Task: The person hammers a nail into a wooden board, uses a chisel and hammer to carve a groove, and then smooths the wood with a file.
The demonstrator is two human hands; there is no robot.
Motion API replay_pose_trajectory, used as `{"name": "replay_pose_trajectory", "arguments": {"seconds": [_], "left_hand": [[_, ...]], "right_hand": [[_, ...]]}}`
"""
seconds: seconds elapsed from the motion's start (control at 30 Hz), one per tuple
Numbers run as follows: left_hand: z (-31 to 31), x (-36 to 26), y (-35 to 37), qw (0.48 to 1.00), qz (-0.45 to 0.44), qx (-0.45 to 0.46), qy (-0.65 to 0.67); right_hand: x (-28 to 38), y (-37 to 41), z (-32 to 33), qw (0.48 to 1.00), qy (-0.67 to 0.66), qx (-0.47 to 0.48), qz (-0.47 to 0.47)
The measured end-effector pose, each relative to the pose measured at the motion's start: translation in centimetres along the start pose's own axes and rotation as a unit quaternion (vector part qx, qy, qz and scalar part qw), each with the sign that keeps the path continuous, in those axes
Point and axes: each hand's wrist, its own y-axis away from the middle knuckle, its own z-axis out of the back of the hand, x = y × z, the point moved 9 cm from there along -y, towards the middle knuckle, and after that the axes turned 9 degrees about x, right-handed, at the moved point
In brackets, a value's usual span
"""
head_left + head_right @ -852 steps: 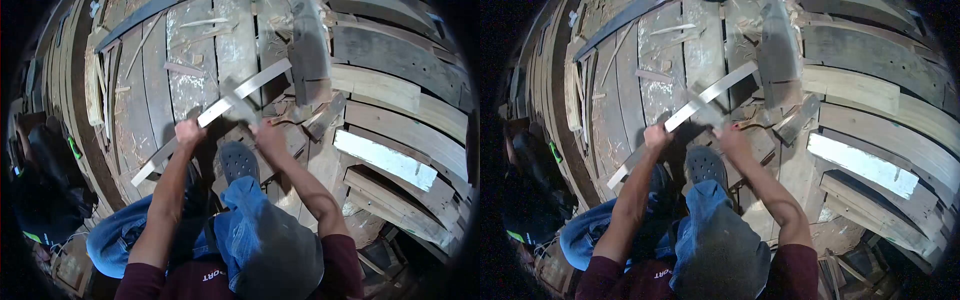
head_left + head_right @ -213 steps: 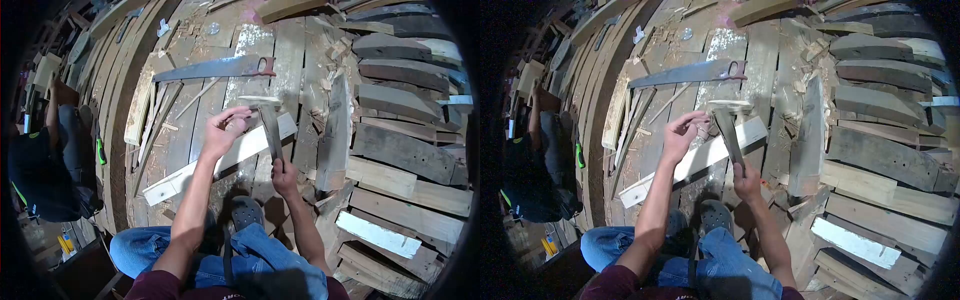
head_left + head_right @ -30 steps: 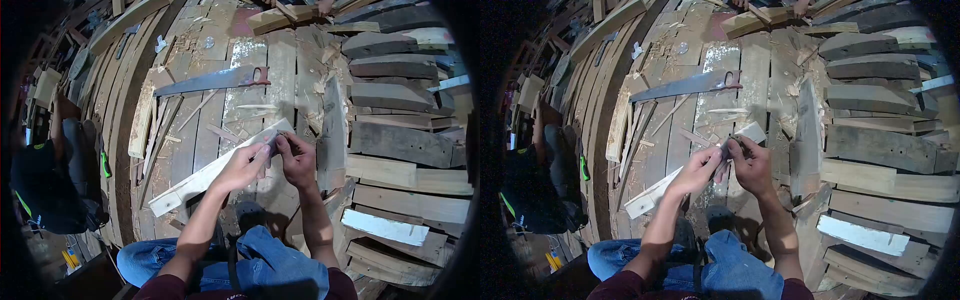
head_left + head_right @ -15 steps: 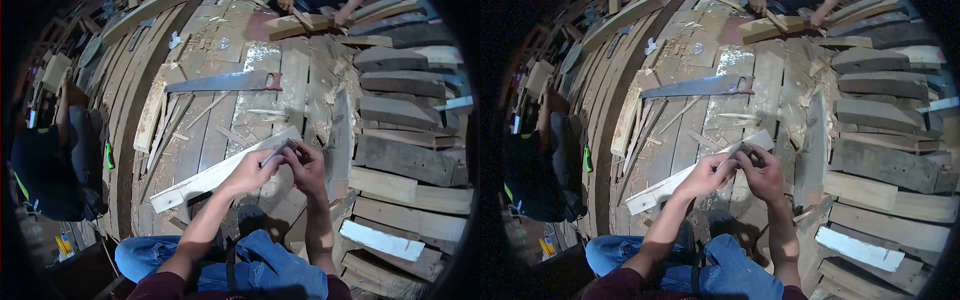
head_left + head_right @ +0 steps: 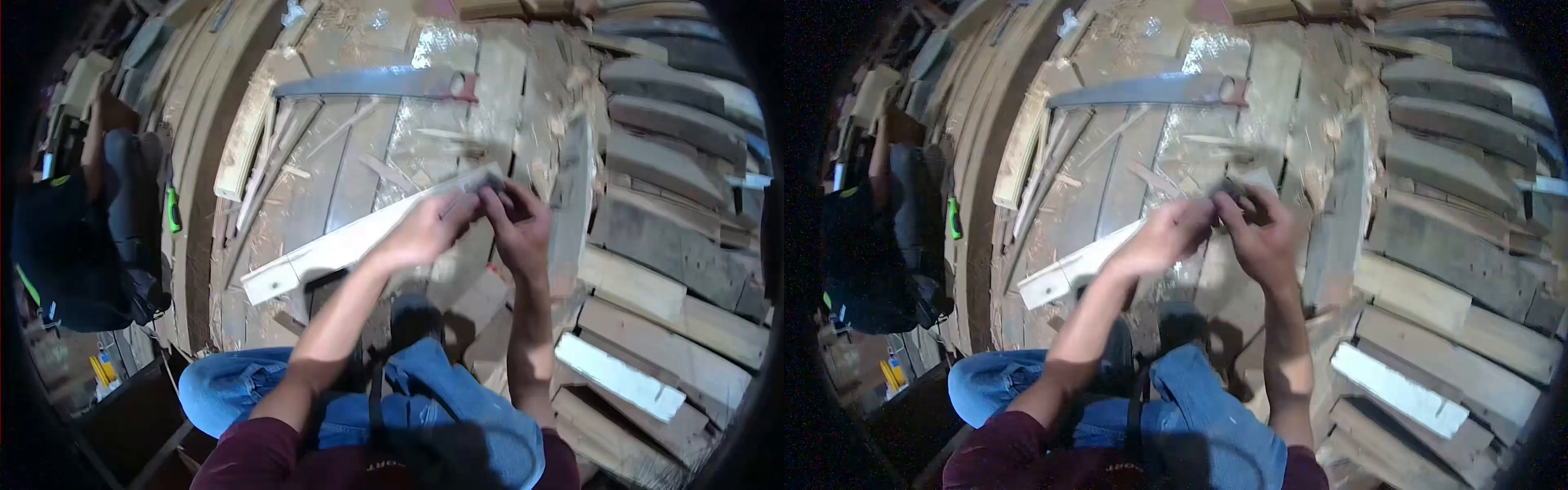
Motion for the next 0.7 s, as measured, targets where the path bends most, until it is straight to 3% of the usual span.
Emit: {"name": "replay_pose_trajectory", "arguments": {"seconds": [0.03,0.1,0.2,0.27,0.33,0.43,0.53,0.7], "left_hand": [[0.5,-0.9,0.1,0.998,-0.055,-0.026,-0.028],[2.2,0.6,0.1,0.995,-0.055,-0.062,-0.047],[4.1,0.9,0.6,0.994,-0.052,-0.093,-0.039],[4.6,0.7,1.0,0.994,-0.045,-0.097,0.016],[4.8,0.6,1.1,0.993,-0.046,-0.097,0.041],[4.6,0.3,1.1,0.994,-0.056,-0.089,0.04],[4.1,0.6,0.9,0.996,-0.042,-0.072,0.012],[3.7,0.9,0.7,0.997,-0.044,-0.059,0.004]], "right_hand": [[-0.3,0.2,-0.1,1.0,-0.008,-0.018,-0.008],[-3.2,0.4,0.1,0.997,-0.062,-0.036,-0.042],[-12.6,2.2,1.7,0.979,0.143,-0.039,-0.142],[-16.9,4.4,0.6,0.904,0.367,0.04,-0.217],[-22.9,7.2,0.7,0.809,0.509,0.094,-0.277],[-25.1,9.0,1.0,0.801,0.561,0.069,-0.199],[-27.2,9.6,1.8,0.785,0.561,0.088,-0.247],[-26.7,9.3,1.5,0.788,0.579,0.104,-0.179]]}}
